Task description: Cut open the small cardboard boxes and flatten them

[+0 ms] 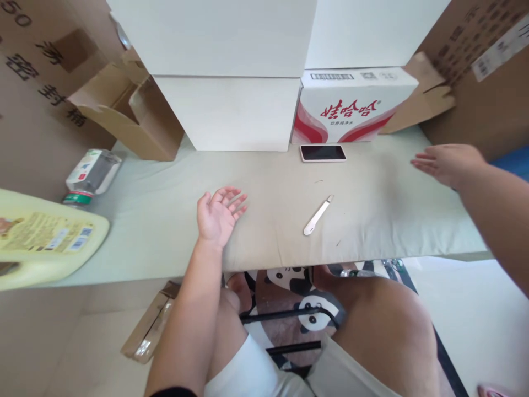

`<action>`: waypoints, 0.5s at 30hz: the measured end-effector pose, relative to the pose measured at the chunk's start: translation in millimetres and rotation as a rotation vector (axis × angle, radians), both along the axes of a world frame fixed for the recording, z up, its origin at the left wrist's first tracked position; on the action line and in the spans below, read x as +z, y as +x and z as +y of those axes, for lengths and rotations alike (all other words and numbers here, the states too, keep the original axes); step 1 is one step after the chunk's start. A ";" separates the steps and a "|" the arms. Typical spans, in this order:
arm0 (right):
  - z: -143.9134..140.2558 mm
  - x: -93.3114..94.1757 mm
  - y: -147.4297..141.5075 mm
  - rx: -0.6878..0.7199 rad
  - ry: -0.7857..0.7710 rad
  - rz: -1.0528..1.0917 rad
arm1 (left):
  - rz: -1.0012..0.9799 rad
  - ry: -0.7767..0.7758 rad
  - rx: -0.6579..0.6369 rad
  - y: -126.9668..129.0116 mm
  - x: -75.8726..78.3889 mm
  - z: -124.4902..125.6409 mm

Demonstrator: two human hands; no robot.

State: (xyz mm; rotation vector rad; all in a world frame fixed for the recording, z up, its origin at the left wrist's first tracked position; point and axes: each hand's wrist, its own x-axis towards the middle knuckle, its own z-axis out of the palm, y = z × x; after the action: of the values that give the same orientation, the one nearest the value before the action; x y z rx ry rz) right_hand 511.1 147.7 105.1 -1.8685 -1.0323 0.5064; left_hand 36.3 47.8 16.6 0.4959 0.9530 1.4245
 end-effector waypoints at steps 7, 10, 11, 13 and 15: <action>-3.6 -25.7 -111.4 0.210 -0.297 0.171 | -0.062 0.032 0.020 -12.9 10.0 -1.7; 4.3 -22.5 -163.2 0.320 -0.335 0.123 | -0.066 0.051 0.022 -22.3 13.4 -3.8; 8.3 -20.8 -182.1 0.363 -0.340 0.099 | -0.062 0.063 0.012 -26.3 14.5 -4.5; 17.9 -18.1 -222.7 0.463 -0.335 0.045 | -0.054 0.086 -0.013 -35.2 16.3 -5.8; 29.3 -17.2 -266.4 0.572 -0.317 -0.010 | -0.046 0.096 -0.024 -44.7 16.9 -6.3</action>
State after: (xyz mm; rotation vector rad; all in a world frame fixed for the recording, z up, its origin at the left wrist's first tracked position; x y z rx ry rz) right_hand 244.7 177.0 87.9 -1.8251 -1.5752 1.0436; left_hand -8.4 41.4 33.5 0.5413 0.8419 1.4589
